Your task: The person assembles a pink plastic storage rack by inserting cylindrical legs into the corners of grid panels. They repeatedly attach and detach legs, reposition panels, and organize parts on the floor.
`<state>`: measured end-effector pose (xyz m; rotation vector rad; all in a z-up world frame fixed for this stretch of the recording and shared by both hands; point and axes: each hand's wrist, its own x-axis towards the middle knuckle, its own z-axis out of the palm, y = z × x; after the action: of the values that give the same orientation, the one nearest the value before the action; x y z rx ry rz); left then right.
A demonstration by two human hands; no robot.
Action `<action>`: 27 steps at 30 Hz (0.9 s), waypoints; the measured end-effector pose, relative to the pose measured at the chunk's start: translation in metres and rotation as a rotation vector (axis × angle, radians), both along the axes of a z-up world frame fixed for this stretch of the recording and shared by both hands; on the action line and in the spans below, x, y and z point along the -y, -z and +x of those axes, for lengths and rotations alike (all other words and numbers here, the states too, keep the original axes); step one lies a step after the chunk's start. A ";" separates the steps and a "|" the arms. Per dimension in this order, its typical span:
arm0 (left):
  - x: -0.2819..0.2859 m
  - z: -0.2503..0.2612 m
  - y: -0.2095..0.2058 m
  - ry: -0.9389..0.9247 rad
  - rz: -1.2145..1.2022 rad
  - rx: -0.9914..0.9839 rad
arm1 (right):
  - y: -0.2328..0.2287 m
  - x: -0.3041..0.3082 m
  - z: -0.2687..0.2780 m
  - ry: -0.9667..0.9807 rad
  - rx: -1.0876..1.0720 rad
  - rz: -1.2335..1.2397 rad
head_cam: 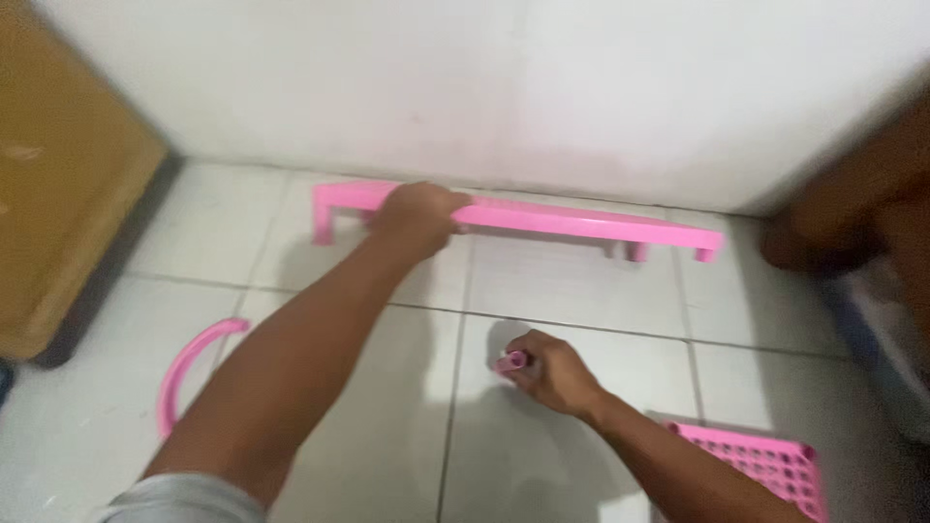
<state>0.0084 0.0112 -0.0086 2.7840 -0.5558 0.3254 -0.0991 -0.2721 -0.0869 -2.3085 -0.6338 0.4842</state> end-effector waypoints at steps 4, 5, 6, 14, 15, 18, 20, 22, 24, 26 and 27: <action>-0.001 0.004 -0.001 -0.108 -0.090 -0.035 | -0.007 -0.089 -0.006 -0.190 -0.035 0.034; 0.000 0.003 -0.002 -0.121 -0.066 -0.040 | -0.009 -0.109 -0.008 -0.217 -0.034 0.013; -0.001 0.002 -0.005 -0.134 -0.043 -0.046 | -0.010 -0.128 -0.009 -0.243 -0.052 0.003; -0.002 -0.005 -0.016 -0.182 -0.186 -0.212 | 0.000 -0.224 -0.001 -0.223 -0.182 -0.007; -0.004 -0.006 -0.015 -0.183 -0.200 -0.222 | 0.004 -0.231 -0.001 -0.219 -0.179 -0.010; -0.010 -0.006 -0.011 -0.169 -0.240 -0.210 | 0.012 -0.246 -0.003 -0.201 -0.171 -0.004; -0.008 -0.003 -0.005 -0.133 -0.274 -0.149 | 0.019 -0.242 -0.003 -0.191 -0.165 -0.004; -0.007 -0.001 0.001 -0.156 -0.263 -0.193 | 0.029 -0.226 0.003 -0.183 -0.160 0.028; -0.012 0.001 0.009 -0.121 -0.265 -0.106 | 0.043 -0.197 0.011 -0.140 -0.126 0.113; -0.011 0.012 0.020 -0.059 -0.262 0.027 | 0.060 -0.138 0.027 -0.013 -0.048 0.200; -0.012 0.016 0.024 -0.041 -0.237 0.061 | 0.069 -0.106 0.033 0.167 -0.084 0.313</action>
<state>0.0245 0.0230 -0.0329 2.5669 -0.4427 0.4553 -0.0656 -0.1657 -0.1557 -2.0126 -0.4368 0.3716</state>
